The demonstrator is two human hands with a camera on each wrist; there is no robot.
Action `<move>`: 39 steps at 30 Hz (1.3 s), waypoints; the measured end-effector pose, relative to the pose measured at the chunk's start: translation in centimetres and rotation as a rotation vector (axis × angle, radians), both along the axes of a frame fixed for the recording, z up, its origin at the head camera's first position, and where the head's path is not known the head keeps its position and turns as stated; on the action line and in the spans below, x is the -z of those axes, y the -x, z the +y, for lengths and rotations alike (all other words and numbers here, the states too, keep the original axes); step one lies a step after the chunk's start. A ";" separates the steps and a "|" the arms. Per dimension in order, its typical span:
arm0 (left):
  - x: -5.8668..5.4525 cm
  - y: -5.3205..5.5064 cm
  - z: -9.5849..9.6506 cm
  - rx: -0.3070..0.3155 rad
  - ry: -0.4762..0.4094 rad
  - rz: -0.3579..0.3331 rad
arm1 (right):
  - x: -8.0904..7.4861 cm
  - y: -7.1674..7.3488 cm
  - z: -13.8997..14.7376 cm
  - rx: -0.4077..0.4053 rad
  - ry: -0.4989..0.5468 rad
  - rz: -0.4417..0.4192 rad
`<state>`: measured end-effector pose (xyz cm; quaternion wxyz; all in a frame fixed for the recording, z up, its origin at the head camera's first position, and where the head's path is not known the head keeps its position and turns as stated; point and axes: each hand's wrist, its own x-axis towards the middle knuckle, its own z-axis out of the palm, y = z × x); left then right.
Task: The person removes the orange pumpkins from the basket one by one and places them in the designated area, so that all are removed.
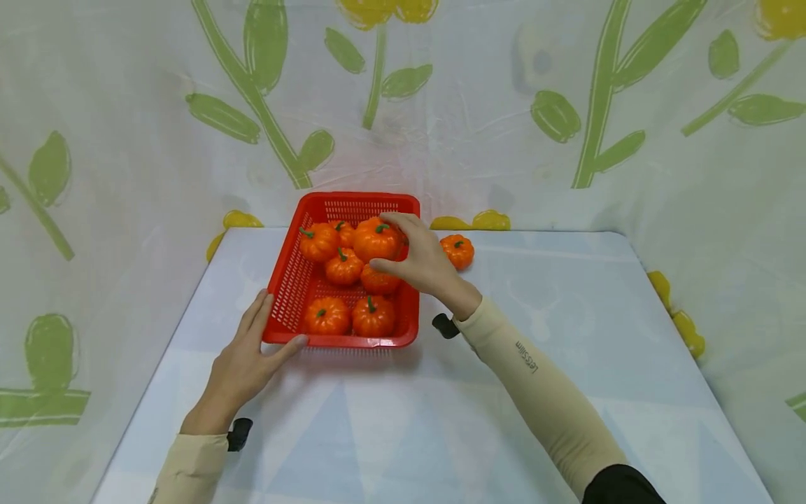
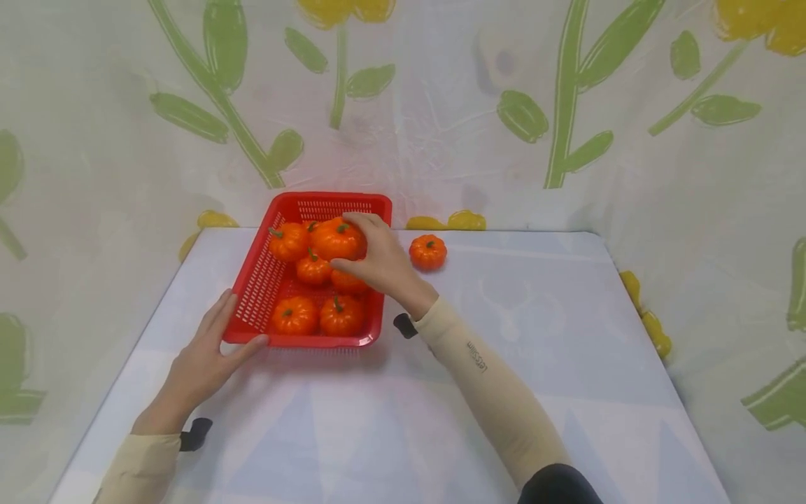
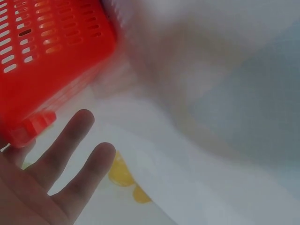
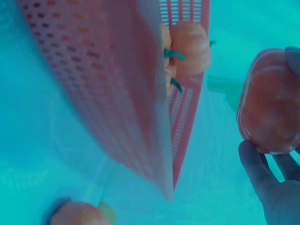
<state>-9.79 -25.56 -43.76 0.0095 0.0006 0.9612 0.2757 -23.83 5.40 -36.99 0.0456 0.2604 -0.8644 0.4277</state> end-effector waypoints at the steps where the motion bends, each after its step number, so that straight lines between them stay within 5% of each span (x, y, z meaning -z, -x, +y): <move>1: 0.0 0.0 0.0 0.000 -0.004 -0.001 | 0.1 0.0 0.3 0.004 0.011 0.008; 17: 0.2 -0.3 0.0 -0.005 -0.001 0.003 | 2.5 0.4 6.4 0.130 0.133 0.043; 39: 0.2 -0.1 0.2 -0.004 -0.011 0.016 | 5.5 0.8 14.7 0.346 0.091 0.027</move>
